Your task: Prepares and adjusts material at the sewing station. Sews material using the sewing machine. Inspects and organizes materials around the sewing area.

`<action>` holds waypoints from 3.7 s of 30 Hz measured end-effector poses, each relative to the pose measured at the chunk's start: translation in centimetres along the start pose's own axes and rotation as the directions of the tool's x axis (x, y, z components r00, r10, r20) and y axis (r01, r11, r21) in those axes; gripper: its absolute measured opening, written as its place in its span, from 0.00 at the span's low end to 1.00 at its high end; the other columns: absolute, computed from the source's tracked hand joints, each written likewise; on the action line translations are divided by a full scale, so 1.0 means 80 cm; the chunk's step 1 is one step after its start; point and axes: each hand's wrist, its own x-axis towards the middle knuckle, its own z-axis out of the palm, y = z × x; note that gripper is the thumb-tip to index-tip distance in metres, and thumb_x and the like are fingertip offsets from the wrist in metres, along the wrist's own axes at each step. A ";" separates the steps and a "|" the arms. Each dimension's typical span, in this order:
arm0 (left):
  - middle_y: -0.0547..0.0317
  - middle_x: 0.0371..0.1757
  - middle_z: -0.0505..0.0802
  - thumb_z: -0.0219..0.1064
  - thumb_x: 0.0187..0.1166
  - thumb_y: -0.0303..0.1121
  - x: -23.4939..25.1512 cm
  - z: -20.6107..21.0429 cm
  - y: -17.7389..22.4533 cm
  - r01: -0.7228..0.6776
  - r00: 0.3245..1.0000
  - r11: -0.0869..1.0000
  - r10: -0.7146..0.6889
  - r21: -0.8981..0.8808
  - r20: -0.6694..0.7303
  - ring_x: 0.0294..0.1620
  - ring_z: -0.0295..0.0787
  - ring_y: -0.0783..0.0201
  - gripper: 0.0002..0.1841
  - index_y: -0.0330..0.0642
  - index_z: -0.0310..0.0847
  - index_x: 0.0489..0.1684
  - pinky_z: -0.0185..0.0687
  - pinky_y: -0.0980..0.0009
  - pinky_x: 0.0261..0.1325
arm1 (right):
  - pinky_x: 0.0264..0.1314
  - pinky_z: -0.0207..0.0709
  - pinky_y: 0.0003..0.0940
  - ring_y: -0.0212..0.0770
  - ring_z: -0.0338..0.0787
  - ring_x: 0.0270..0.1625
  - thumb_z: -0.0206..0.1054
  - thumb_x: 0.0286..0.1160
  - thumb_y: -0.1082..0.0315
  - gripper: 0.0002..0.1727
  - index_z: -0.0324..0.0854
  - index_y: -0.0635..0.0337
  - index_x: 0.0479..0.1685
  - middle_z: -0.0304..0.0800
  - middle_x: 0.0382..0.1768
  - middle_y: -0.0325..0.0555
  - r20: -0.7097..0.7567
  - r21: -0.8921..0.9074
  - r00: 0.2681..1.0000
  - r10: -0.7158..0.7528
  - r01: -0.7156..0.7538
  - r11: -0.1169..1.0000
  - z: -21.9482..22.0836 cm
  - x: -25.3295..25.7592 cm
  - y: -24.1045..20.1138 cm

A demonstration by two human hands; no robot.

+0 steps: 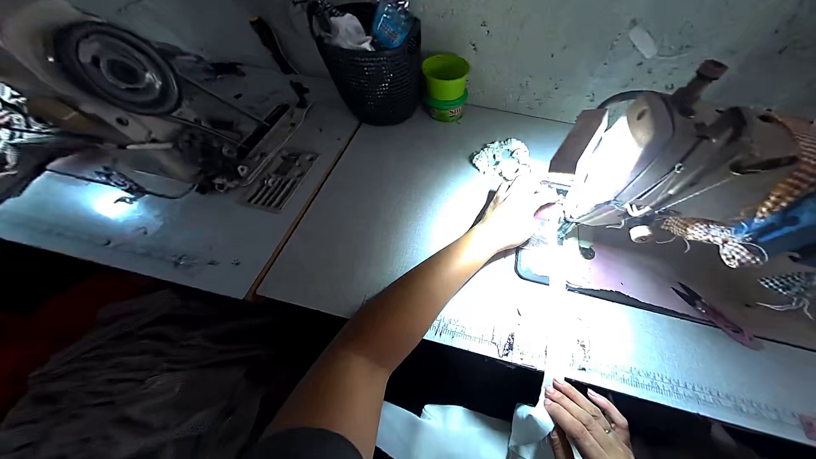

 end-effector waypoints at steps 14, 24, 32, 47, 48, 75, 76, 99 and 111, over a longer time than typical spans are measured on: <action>0.47 0.55 0.90 0.61 0.74 0.26 -0.002 0.018 -0.004 -0.103 0.995 0.923 0.092 -0.370 -0.049 0.69 0.80 0.49 0.11 0.37 0.91 0.43 0.64 0.42 0.73 | 0.89 0.52 0.33 0.29 0.82 0.75 0.59 0.87 0.62 0.11 0.85 0.56 0.48 0.95 0.55 0.41 0.021 -0.048 1.000 0.006 -0.005 0.999 -0.006 0.001 -0.005; 0.38 0.49 0.92 0.54 0.75 0.18 -0.002 0.011 0.002 -0.147 0.989 0.915 0.143 -0.375 -0.039 0.60 0.87 0.48 0.13 0.27 0.89 0.36 0.76 0.54 0.66 | 0.87 0.59 0.35 0.31 0.85 0.73 0.60 0.86 0.62 0.10 0.86 0.53 0.47 0.96 0.55 0.38 -0.112 -0.037 0.993 0.026 -0.030 0.999 0.009 -0.001 -0.008; 0.42 0.47 0.92 0.51 0.75 0.16 -0.001 -0.001 0.011 -0.116 0.993 0.934 0.121 -0.339 -0.004 0.59 0.84 0.52 0.15 0.29 0.88 0.32 0.72 0.57 0.67 | 0.81 0.68 0.34 0.35 0.89 0.67 0.60 0.82 0.67 0.11 0.89 0.57 0.44 0.97 0.51 0.43 -0.241 0.006 0.968 0.069 -0.070 0.998 0.023 0.021 -0.002; 0.45 0.46 0.92 0.50 0.72 0.16 -0.002 0.000 0.008 -0.108 0.994 0.929 0.113 -0.355 -0.008 0.58 0.85 0.57 0.17 0.29 0.90 0.34 0.72 0.60 0.67 | 0.72 0.80 0.42 0.44 0.94 0.59 0.61 0.74 0.69 0.13 0.94 0.60 0.36 0.98 0.44 0.46 -0.218 -0.135 0.958 0.185 -0.217 0.967 0.035 0.110 0.031; 0.44 0.46 0.92 0.50 0.73 0.15 -0.002 -0.002 0.010 -0.094 0.995 0.930 0.101 -0.356 0.002 0.58 0.85 0.57 0.17 0.29 0.90 0.35 0.72 0.59 0.67 | 0.72 0.81 0.41 0.44 0.95 0.58 0.61 0.74 0.68 0.14 0.94 0.60 0.35 0.98 0.44 0.45 -0.221 -0.145 0.958 0.181 -0.216 0.966 0.036 0.112 0.032; 0.48 0.50 0.97 0.70 0.75 0.19 -0.279 0.038 0.190 0.327 0.887 0.447 -0.450 -0.833 0.106 0.46 0.98 0.63 0.18 0.25 0.80 0.64 0.95 0.69 0.53 | 0.46 0.88 0.23 0.25 0.93 0.40 0.71 0.75 0.62 0.10 0.88 0.57 0.45 0.94 0.36 0.34 0.435 0.604 0.640 0.633 -0.729 0.322 0.002 -0.009 -0.046; 0.48 0.51 0.97 0.69 0.76 0.20 -0.281 0.040 0.193 0.327 0.883 0.446 -0.459 -0.833 0.102 0.46 0.98 0.63 0.18 0.25 0.81 0.64 0.95 0.69 0.54 | 0.45 0.86 0.21 0.23 0.91 0.39 0.70 0.76 0.60 0.10 0.89 0.56 0.41 0.93 0.35 0.33 0.401 0.576 0.671 0.623 -0.714 0.398 0.000 -0.013 -0.047; 0.40 0.53 0.96 0.49 0.91 0.22 -0.291 0.042 0.233 0.449 0.757 -0.114 -0.480 -0.886 0.444 0.53 0.97 0.53 0.16 0.20 0.78 0.65 0.92 0.60 0.63 | 0.20 0.63 0.35 0.34 0.72 0.16 0.56 0.85 0.50 0.30 0.69 0.55 0.09 0.66 0.10 0.37 0.509 0.347 0.811 0.287 -0.499 0.794 -0.019 -0.039 -0.067; 0.44 0.42 0.97 0.59 0.85 0.19 -0.297 0.058 0.229 0.448 0.738 -0.136 -0.501 -0.884 0.451 0.44 0.98 0.57 0.10 0.22 0.84 0.53 0.93 0.63 0.56 | 0.22 0.59 0.27 0.25 0.68 0.17 0.56 0.88 0.48 0.31 0.67 0.51 0.09 0.65 0.11 0.30 0.643 0.446 0.686 0.340 -0.697 0.562 -0.026 -0.050 -0.053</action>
